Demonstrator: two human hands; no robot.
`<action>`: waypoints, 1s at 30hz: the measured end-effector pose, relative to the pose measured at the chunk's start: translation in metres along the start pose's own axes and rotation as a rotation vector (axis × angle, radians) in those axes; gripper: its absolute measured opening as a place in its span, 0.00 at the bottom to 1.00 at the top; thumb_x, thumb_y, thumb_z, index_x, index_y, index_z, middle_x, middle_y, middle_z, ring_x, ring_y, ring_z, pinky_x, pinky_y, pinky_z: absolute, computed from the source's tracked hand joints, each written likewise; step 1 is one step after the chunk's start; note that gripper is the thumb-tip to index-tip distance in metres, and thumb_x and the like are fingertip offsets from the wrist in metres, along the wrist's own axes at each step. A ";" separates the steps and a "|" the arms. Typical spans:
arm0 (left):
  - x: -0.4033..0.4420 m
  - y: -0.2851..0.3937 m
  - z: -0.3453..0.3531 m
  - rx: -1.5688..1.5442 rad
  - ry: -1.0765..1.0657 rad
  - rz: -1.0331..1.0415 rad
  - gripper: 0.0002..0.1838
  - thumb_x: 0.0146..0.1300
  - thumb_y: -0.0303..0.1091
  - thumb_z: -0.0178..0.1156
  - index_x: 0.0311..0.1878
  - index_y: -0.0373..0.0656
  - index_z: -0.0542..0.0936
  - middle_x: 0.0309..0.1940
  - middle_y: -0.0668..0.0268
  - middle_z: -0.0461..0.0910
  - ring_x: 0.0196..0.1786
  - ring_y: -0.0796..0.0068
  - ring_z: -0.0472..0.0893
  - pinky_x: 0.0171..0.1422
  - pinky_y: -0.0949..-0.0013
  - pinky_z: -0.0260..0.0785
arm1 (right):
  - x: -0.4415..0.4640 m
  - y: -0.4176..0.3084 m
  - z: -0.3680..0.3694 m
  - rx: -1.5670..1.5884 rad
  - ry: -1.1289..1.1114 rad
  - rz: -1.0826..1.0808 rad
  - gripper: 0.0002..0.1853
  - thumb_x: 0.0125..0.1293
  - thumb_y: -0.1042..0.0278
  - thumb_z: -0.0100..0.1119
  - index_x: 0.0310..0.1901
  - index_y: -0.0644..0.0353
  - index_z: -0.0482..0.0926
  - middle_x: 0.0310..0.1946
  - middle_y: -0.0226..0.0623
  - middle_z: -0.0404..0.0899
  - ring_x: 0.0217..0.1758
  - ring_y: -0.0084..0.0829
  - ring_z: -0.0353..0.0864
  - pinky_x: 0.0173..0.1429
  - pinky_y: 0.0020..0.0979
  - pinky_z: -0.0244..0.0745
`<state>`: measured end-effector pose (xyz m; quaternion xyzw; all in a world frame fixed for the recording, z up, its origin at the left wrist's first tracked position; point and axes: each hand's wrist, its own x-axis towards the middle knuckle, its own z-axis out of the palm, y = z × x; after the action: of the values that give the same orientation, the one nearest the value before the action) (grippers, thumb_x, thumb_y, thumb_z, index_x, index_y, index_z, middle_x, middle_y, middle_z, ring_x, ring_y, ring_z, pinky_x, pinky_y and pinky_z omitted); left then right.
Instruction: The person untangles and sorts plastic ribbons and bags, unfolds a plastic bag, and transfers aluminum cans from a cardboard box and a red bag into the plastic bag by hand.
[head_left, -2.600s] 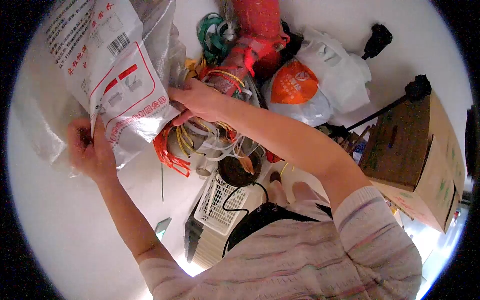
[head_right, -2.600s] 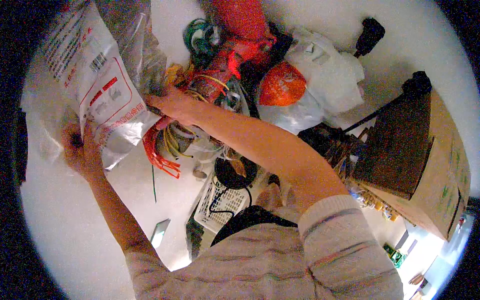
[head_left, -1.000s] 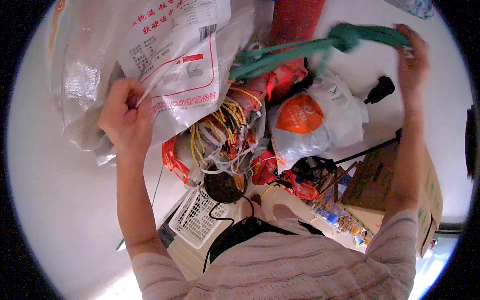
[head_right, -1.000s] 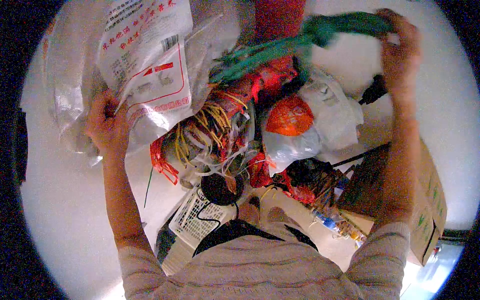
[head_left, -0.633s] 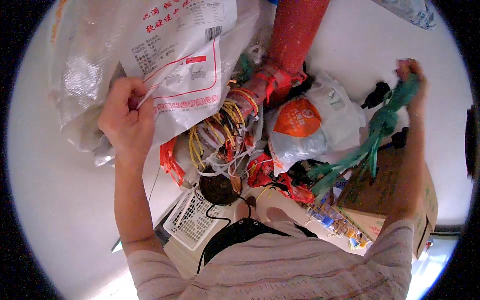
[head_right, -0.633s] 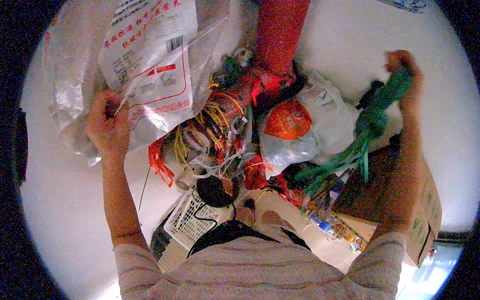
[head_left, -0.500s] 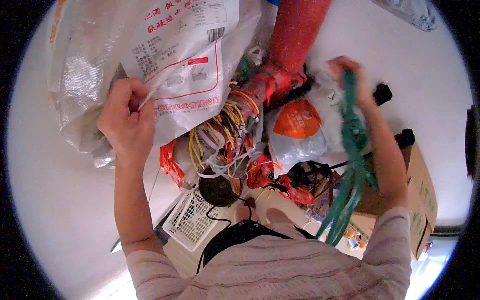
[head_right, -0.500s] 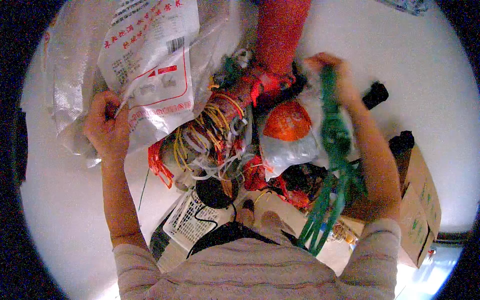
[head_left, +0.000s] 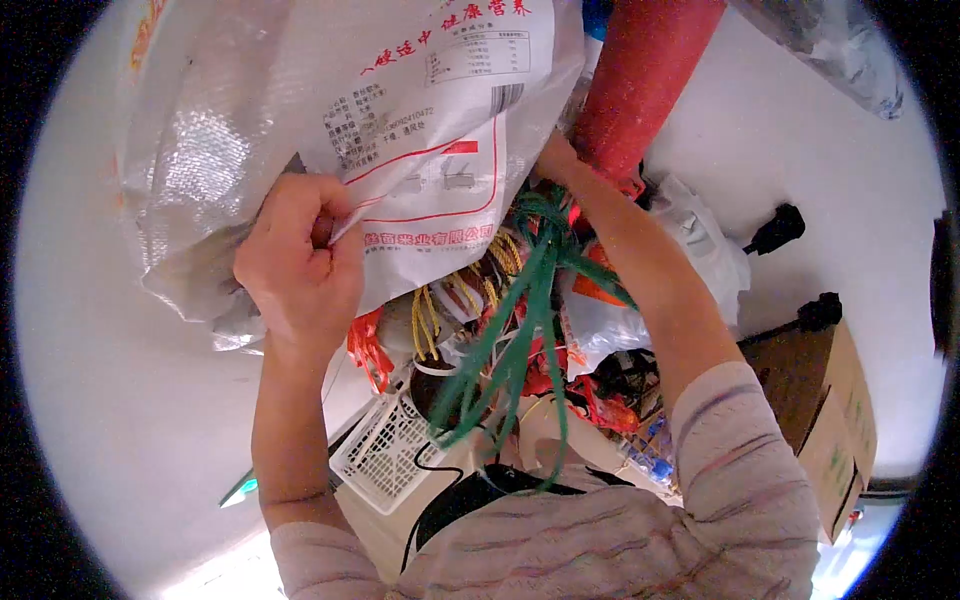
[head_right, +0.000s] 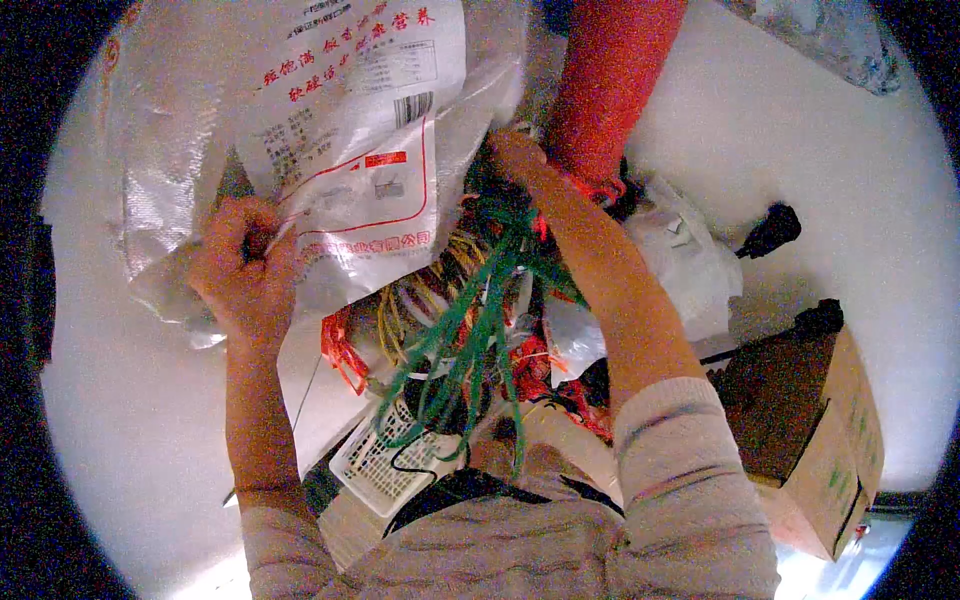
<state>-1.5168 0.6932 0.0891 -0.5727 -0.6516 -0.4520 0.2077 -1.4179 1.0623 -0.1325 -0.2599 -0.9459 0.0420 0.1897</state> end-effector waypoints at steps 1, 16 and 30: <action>0.000 0.000 0.000 -0.006 0.003 -0.002 0.11 0.39 0.15 0.54 0.28 0.40 0.72 0.21 0.65 0.69 0.20 0.76 0.68 0.26 0.77 0.62 | -0.002 -0.002 -0.007 -0.085 0.074 -0.079 0.19 0.49 0.72 0.57 0.47 0.56 0.76 0.38 0.52 0.78 0.45 0.48 0.78 0.46 0.44 0.76; -0.012 -0.002 0.032 -0.077 0.017 0.013 0.12 0.38 0.14 0.56 0.28 0.39 0.72 0.22 0.64 0.69 0.21 0.76 0.69 0.26 0.76 0.63 | -0.183 -0.010 -0.282 0.883 0.410 0.362 0.11 0.59 0.63 0.60 0.39 0.60 0.79 0.31 0.31 0.78 0.33 0.20 0.74 0.35 0.21 0.66; -0.037 -0.009 0.080 0.054 0.029 0.000 0.12 0.42 0.20 0.60 0.32 0.42 0.74 0.24 0.65 0.72 0.24 0.70 0.73 0.30 0.68 0.67 | -0.367 -0.021 -0.353 0.966 0.879 0.554 0.08 0.62 0.69 0.54 0.42 0.59 0.77 0.33 0.36 0.80 0.37 0.27 0.78 0.38 0.26 0.72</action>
<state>-1.4962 0.7388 0.0165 -0.5602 -0.6605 -0.4425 0.2324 -1.0027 0.8514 0.0740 -0.3704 -0.5565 0.3948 0.6303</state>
